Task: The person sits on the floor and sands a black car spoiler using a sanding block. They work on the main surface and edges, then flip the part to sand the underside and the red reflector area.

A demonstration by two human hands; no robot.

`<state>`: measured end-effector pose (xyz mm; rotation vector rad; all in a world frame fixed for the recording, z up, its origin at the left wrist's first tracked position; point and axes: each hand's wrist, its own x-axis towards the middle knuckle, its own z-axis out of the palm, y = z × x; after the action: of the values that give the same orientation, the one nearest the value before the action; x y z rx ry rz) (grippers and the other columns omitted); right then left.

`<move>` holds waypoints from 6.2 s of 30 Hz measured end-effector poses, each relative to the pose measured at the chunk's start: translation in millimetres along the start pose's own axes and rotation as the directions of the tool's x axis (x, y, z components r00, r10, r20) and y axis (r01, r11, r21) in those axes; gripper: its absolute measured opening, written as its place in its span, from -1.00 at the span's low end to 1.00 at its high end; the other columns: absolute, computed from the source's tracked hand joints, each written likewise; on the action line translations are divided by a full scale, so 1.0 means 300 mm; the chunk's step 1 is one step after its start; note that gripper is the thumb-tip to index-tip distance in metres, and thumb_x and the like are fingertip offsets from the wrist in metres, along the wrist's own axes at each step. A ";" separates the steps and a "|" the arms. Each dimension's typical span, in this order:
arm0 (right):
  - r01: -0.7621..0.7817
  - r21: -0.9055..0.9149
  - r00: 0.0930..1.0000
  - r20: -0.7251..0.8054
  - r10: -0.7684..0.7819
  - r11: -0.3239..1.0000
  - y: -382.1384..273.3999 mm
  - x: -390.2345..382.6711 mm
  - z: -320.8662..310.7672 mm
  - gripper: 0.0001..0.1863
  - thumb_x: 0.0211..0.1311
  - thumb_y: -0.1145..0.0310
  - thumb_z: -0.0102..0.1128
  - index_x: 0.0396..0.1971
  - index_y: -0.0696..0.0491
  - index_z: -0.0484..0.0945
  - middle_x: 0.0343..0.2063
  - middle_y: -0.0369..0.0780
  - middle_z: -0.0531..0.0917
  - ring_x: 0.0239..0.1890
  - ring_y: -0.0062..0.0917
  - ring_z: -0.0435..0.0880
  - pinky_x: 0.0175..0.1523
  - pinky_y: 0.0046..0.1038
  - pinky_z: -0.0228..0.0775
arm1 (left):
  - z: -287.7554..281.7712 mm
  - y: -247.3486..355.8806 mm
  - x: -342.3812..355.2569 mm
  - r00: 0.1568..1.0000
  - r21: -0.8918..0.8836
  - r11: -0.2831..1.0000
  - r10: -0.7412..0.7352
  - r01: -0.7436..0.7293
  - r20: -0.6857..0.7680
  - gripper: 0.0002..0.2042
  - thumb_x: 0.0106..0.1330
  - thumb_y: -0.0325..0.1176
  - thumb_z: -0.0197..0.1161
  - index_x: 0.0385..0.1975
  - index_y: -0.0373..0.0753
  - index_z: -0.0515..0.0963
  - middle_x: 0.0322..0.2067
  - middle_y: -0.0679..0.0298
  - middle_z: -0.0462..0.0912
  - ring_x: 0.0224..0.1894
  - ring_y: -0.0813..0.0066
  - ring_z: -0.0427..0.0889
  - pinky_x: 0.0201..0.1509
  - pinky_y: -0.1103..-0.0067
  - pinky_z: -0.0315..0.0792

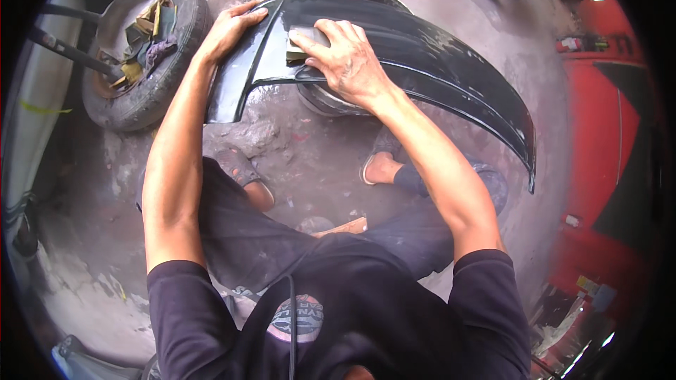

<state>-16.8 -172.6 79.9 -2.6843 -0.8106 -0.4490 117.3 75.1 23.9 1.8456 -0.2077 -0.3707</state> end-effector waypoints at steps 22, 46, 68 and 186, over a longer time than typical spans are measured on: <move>-0.059 0.061 0.998 0.023 0.058 0.996 0.071 -0.062 -0.095 -0.49 0.32 0.26 0.39 0.28 -0.31 0.64 0.14 -0.09 0.61 0.15 -0.20 0.59 0.25 -0.15 0.42 | -0.012 0.006 -0.012 0.999 -0.052 0.998 0.044 -0.044 -0.003 -0.42 0.42 -0.14 0.38 0.34 -0.37 0.56 0.07 0.08 0.74 0.05 0.43 0.69 0.21 0.59 0.49; -0.456 -0.054 0.890 -0.049 0.454 0.888 0.264 -0.334 -0.229 -0.47 0.39 0.20 0.36 0.35 -0.19 0.61 0.14 -0.08 0.58 0.14 -0.20 0.54 0.24 -0.16 0.37 | 0.006 0.056 -0.003 1.000 0.114 0.993 0.019 -0.022 0.025 -0.18 0.35 0.12 0.39 0.39 -0.46 0.44 0.25 -0.17 0.61 0.33 0.08 0.56 0.45 0.33 0.33; -0.231 0.603 0.968 0.222 0.118 0.764 -0.033 -0.303 -0.205 -0.41 0.34 0.25 0.42 0.36 0.00 0.57 0.09 -0.06 0.65 0.10 -0.22 0.67 0.20 -0.27 0.53 | -0.005 0.046 0.016 0.997 0.140 0.988 -0.072 0.071 0.002 -0.10 0.31 0.16 0.43 0.43 -0.48 0.38 0.30 -0.22 0.57 0.32 0.10 0.59 0.43 0.39 0.38; -0.437 -0.182 0.897 -0.158 0.413 0.881 0.292 -0.378 -0.213 -0.49 0.38 0.19 0.34 0.32 -0.16 0.63 0.15 -0.03 0.59 0.14 -0.17 0.55 0.23 -0.13 0.37 | 0.021 0.075 -0.073 0.981 0.278 0.948 0.180 -0.154 -0.071 -0.44 0.48 -0.03 0.26 0.33 -0.31 0.53 0.22 -0.19 0.64 0.35 -0.03 0.59 0.43 0.28 0.41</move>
<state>-69.6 -320.3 78.1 -2.8854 -0.1263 -0.5990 95.7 69.7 46.7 2.0926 -0.3611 -0.1392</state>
